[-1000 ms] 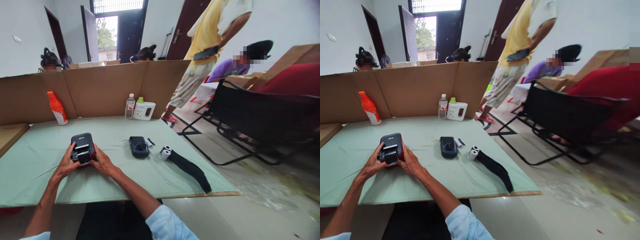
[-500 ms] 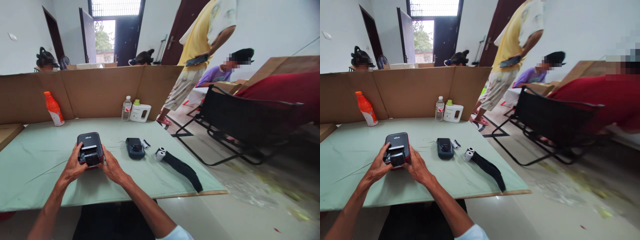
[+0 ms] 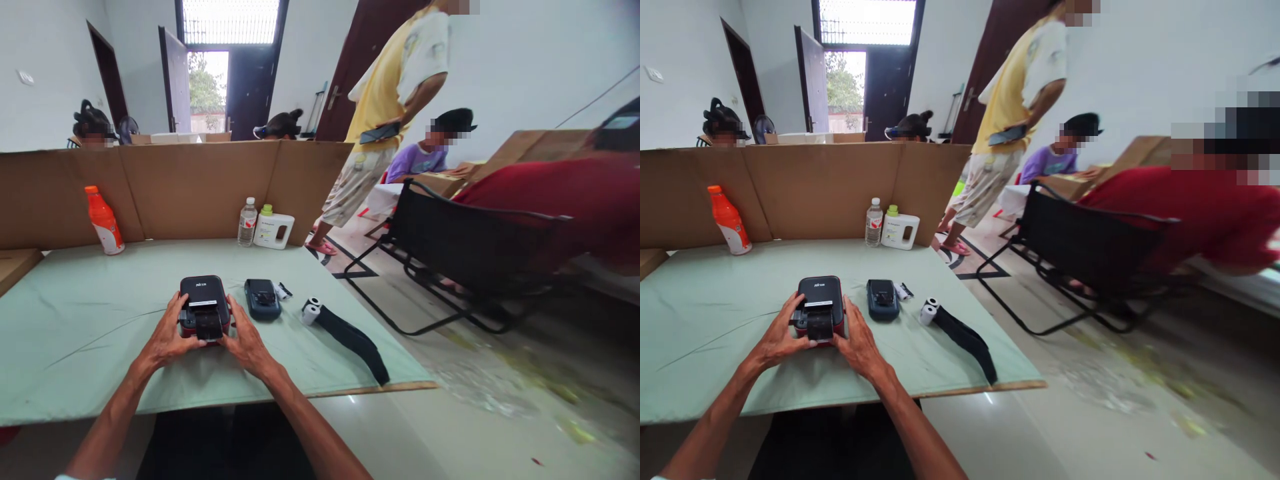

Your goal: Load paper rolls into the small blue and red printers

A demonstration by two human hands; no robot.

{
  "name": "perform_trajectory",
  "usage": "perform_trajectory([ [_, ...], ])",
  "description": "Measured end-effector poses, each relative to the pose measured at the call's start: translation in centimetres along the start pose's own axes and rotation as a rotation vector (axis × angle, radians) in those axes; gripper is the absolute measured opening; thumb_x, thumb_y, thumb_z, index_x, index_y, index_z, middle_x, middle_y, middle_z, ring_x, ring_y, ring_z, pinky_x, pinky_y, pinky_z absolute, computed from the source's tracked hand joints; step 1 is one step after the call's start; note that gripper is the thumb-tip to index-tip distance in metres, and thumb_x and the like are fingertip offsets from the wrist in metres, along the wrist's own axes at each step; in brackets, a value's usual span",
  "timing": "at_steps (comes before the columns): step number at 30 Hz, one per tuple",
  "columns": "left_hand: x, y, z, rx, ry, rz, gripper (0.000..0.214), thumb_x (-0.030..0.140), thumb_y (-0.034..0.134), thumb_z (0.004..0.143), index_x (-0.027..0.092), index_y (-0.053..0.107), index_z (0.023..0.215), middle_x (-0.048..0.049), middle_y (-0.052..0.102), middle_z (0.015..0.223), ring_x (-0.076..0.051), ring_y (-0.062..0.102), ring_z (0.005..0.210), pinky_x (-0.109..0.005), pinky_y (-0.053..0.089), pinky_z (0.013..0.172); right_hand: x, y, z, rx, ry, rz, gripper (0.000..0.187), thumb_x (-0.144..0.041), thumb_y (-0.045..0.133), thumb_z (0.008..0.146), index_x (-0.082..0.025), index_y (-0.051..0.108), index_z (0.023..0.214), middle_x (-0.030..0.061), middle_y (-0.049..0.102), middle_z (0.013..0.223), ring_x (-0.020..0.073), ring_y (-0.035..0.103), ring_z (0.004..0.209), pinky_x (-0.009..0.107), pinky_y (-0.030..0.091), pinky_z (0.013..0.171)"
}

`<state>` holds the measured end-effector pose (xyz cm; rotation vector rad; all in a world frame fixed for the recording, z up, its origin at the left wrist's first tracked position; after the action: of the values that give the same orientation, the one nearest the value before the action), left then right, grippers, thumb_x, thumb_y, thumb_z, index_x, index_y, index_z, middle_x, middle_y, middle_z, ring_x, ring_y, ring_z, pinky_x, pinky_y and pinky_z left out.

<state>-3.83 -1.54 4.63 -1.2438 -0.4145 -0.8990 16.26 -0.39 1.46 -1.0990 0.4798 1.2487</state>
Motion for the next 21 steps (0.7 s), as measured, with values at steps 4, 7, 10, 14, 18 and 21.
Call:
perform_trajectory([
  [4,-0.1,-0.5,-0.5,-0.037,0.009,0.018,0.114,0.053,0.089,0.066,0.02,0.035,0.16,-0.0227,0.021,0.17,-0.042,0.021,0.157,-0.062,0.034,0.122,-2.0,-0.7,1.0,0.028,-0.099,-0.058,0.084,-0.023,0.068,0.088,-0.027,0.029,0.162,0.0142,0.041,0.162,0.0299,0.039,0.15,0.054,0.034,0.124],
  [7,-0.2,-0.4,-0.7,-0.043,0.014,0.045,0.113,0.051,0.089,0.068,0.021,0.032,0.16,-0.0223,0.021,0.171,-0.041,0.023,0.157,-0.062,0.033,0.122,-2.5,-0.7,1.4,0.01,-0.124,-0.09,0.076,-0.012,0.063,0.083,-0.023,0.043,0.156,0.0145,0.041,0.161,0.029,0.039,0.15,0.053,0.034,0.124],
  [10,0.0,-0.3,-0.7,-0.042,0.026,0.085,0.103,0.045,0.085,0.073,0.022,0.034,0.159,-0.0206,0.023,0.171,-0.038,0.025,0.157,-0.06,0.029,0.125,-2.4,-0.7,1.8,-0.007,-0.13,-0.096,0.064,-0.012,0.065,0.083,-0.022,0.057,0.145,0.0149,0.042,0.16,0.0298,0.042,0.147,0.053,0.037,0.122],
  [14,0.5,-0.8,-0.7,-0.013,0.049,0.096,0.094,0.039,0.083,0.075,0.023,0.04,0.157,-0.018,0.029,0.169,-0.037,0.028,0.156,-0.058,0.03,0.125,-2.2,-0.8,3.1,0.002,-0.093,-0.083,0.041,-0.028,0.068,0.092,-0.022,0.067,0.133,0.0154,0.049,0.155,0.0304,0.046,0.144,0.055,0.037,0.121],
  [18,0.6,-1.1,-0.6,-0.017,0.029,0.045,0.083,0.038,0.079,0.08,0.023,0.045,0.154,-0.017,0.03,0.169,-0.037,0.033,0.155,-0.056,0.042,0.118,-2.0,-0.7,4.6,0.021,-0.068,-0.107,0.03,-0.034,0.068,0.095,-0.022,0.073,0.123,0.0154,0.057,0.147,0.0301,0.051,0.14,0.055,0.037,0.12],
  [21,0.5,-1.2,-0.5,-0.029,0.025,0.027,0.075,0.035,0.075,0.083,0.023,0.049,0.152,-0.0173,0.028,0.17,-0.037,0.034,0.154,-0.055,0.048,0.113,-2.0,-0.7,5.1,0.042,-0.099,-0.115,0.026,-0.028,0.069,0.093,-0.023,0.075,0.118,0.0151,0.063,0.141,0.0295,0.055,0.136,0.055,0.04,0.117],
])
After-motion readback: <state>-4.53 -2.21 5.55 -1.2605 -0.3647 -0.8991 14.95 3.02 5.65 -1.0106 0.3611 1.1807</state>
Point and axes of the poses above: each hand's wrist, its own z-axis towards the middle knuckle, its own y-axis out of the palm, x = y × z, the point moved 8 cm from there along z, towards the middle knuckle
